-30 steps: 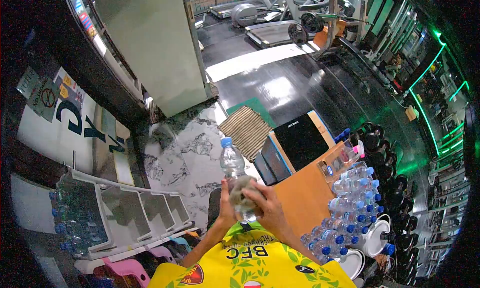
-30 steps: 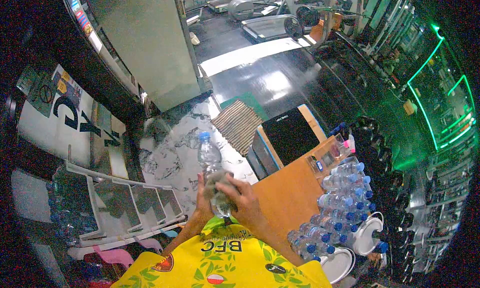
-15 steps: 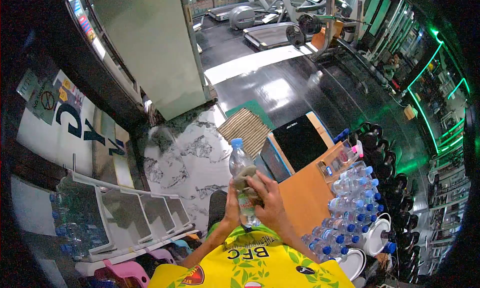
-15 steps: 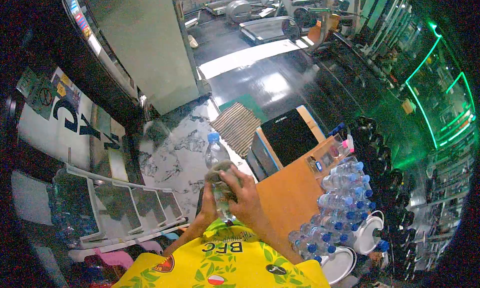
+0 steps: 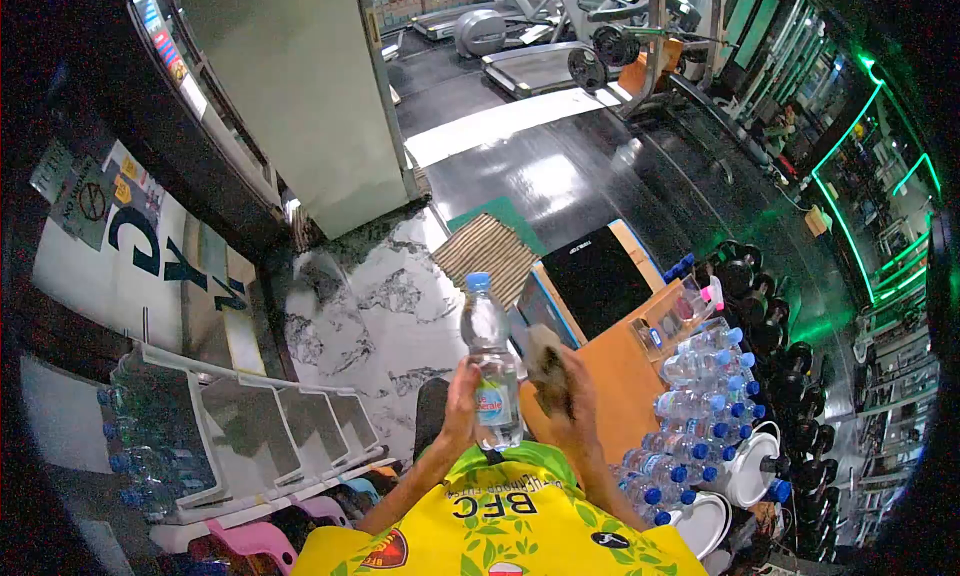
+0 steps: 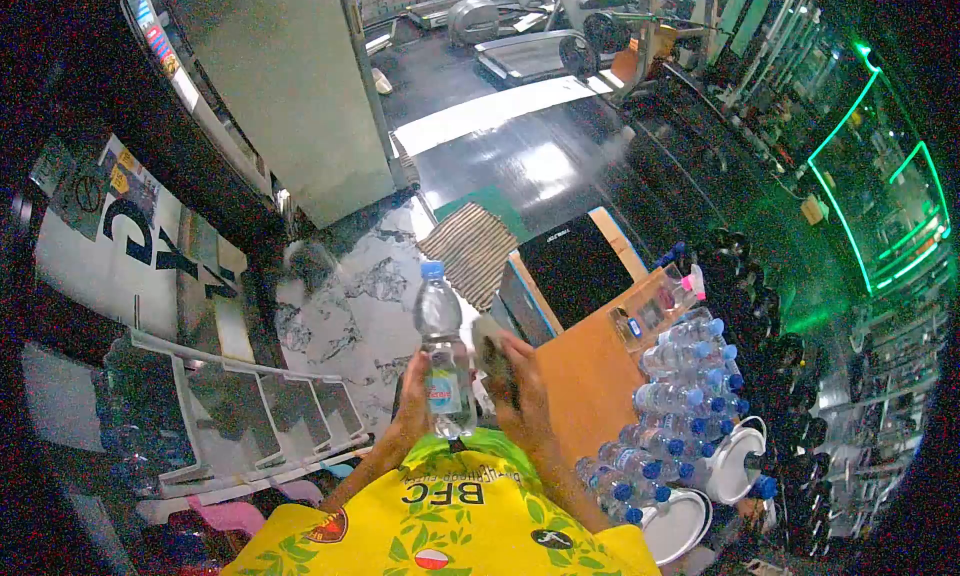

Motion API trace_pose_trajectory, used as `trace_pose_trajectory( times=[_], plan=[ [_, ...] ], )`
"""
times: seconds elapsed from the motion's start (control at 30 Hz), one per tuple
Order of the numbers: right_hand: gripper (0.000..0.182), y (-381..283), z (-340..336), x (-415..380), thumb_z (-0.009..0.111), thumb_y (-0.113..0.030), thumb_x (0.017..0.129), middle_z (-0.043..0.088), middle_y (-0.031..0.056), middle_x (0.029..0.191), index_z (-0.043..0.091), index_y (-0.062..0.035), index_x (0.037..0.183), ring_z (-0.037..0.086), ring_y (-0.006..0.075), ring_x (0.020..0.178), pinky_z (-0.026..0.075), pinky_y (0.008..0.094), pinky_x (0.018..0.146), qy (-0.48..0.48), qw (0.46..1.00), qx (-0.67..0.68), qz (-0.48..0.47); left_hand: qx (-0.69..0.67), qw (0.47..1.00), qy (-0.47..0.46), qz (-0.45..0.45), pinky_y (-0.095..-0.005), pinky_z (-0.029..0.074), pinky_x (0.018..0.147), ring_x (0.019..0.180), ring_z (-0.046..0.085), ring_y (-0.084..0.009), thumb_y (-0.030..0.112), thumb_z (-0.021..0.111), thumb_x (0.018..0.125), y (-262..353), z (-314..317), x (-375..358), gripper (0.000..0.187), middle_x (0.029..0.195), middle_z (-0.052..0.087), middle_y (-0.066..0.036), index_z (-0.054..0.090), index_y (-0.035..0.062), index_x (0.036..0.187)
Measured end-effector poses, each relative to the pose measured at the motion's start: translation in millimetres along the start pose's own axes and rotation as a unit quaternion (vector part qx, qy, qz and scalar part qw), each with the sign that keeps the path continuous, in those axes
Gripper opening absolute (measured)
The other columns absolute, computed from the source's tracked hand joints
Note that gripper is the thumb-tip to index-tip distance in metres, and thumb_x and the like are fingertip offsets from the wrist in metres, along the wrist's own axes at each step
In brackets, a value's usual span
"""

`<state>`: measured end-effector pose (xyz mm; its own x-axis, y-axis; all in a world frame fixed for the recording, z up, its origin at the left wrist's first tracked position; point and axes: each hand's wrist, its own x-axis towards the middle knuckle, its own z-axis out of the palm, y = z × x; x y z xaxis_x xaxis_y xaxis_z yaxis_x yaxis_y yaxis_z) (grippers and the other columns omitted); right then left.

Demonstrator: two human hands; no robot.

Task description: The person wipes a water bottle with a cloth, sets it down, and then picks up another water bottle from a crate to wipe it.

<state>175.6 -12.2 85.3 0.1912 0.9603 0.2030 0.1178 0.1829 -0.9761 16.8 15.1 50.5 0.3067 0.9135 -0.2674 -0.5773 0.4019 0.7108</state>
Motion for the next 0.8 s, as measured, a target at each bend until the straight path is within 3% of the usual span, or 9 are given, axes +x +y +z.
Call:
trace_pose_trajectory(
  times=[0.03, 0.1, 0.23, 0.3, 0.4, 0.5, 0.53, 0.6, 0.8],
  plan=[
    [0.048, -7.6, 9.4, 2.5, 0.063, -0.002, 0.073, 0.047, 0.0170, 0.127, 0.056, -0.0134, 0.119, 0.050, 0.0318, 0.109, 0.041, 0.0405, 0.089, 0.000, 1.000, 0.000, 0.001, 0.005, 1.000, -0.003, -0.022, -0.0322, 0.053, 0.076, 0.090, 0.061, -0.0196, 0.041, 0.044, 0.094, -5.4, 1.4, 0.0, 0.046, 0.109, 0.055, -0.011, 0.040, 0.0063, 0.123],
    [0.054, -24.8, 20.8, 3.9, 0.063, 0.000, 0.070, 0.047, 0.0159, 0.125, 0.055, -0.0167, 0.121, 0.047, 0.0334, 0.109, 0.039, 0.0418, 0.091, -0.081, 0.949, -0.285, -0.106, -0.060, 0.998, 0.005, -0.017, -0.0319, 0.050, 0.083, 0.101, 0.057, -0.0193, 0.038, 0.040, 0.095, -18.8, -0.2, 3.2, 0.043, 0.115, 0.053, -0.010, 0.039, 0.0068, 0.125],
    [0.059, -18.9, 2.3, -30.8, 0.067, -0.002, 0.066, 0.047, 0.0153, 0.125, 0.058, -0.0208, 0.121, 0.045, 0.0329, 0.107, 0.038, 0.0415, 0.091, -0.175, 0.935, -0.273, -0.143, -0.055, 0.997, -0.003, -0.062, -0.0333, 0.050, 0.081, 0.102, 0.056, -0.0202, 0.041, 0.034, 0.096, -25.1, -20.5, 6.8, 0.047, 0.114, 0.053, -0.009, 0.038, 0.0062, 0.128],
    [0.060, -20.3, -9.5, -46.5, 0.070, -0.006, 0.064, 0.048, 0.0141, 0.125, 0.059, -0.0225, 0.120, 0.047, 0.0316, 0.103, 0.039, 0.0402, 0.091, -0.198, 0.931, -0.267, -0.151, -0.204, 0.974, -0.066, -0.071, -0.0350, 0.051, 0.079, 0.097, 0.058, -0.0206, 0.048, 0.036, 0.094, -17.9, -15.7, 9.1, 0.054, 0.114, 0.052, -0.009, 0.036, 0.0067, 0.130],
    [0.057, -10.7, -34.7, -48.1, 0.072, -0.008, 0.064, 0.052, 0.0149, 0.123, 0.059, -0.0138, 0.119, 0.050, 0.0312, 0.106, 0.040, 0.0387, 0.090, -0.299, 0.936, -0.119, -0.140, -0.037, 0.999, -0.008, -0.033, -0.0362, 0.051, 0.078, 0.094, 0.059, -0.0205, 0.054, 0.043, 0.090, 2.1, 2.1, 2.0, 0.062, 0.113, 0.053, -0.009, 0.037, 0.0049, 0.129],
    [0.055, 5.3, -43.0, -46.3, 0.069, -0.005, 0.066, 0.050, 0.0156, 0.124, 0.057, -0.0084, 0.119, 0.048, 0.0330, 0.111, 0.038, 0.0402, 0.094, -0.159, 0.983, 0.057, -0.076, 0.011, 0.998, 0.052, -0.039, -0.0362, 0.050, 0.083, 0.101, 0.056, -0.0193, 0.049, 0.044, 0.092, -6.1, -1.3, 1.6, 0.057, 0.113, 0.053, -0.010, 0.040, 0.0045, 0.127],
    [0.055, 7.7, -40.3, -43.4, 0.069, -0.005, 0.066, 0.050, 0.0156, 0.124, 0.057, -0.0084, 0.119, 0.048, 0.0330, 0.111, 0.038, 0.0402, 0.094, -0.157, 0.983, 0.056, -0.074, -0.029, 0.998, -0.001, -0.056, -0.0364, 0.049, 0.085, 0.104, 0.054, -0.0190, 0.047, 0.042, 0.093, -13.3, -2.5, 1.0, 0.055, 0.116, 0.052, -0.010, 0.039, 0.0049, 0.128],
    [0.056, -11.2, -16.2, -16.4, 0.068, -0.006, 0.066, 0.049, 0.0163, 0.125, 0.056, -0.0117, 0.121, 0.047, 0.0353, 0.111, 0.034, 0.0415, 0.099, 0.034, 0.998, -0.052, -0.017, -0.003, 0.995, -0.077, -0.064, -0.0362, 0.047, 0.089, 0.109, 0.053, -0.0195, 0.045, 0.036, 0.095, -19.3, 2.4, 0.3, 0.053, 0.121, 0.051, -0.010, 0.036, 0.0061, 0.131],
    [0.058, -29.4, 4.8, -20.1, 0.069, -0.007, 0.064, 0.049, 0.0143, 0.124, 0.059, -0.0231, 0.119, 0.046, 0.0312, 0.109, 0.036, 0.0405, 0.095, -0.042, 0.938, -0.325, -0.109, -0.087, 0.988, -0.052, -0.119, -0.0366, 0.046, 0.091, 0.107, 0.054, -0.0229, 0.054, 0.029, 0.094, -21.5, 18.4, -1.7, 0.060, 0.122, 0.051, -0.012, 0.041, 0.0066, 0.130]
  ],
)
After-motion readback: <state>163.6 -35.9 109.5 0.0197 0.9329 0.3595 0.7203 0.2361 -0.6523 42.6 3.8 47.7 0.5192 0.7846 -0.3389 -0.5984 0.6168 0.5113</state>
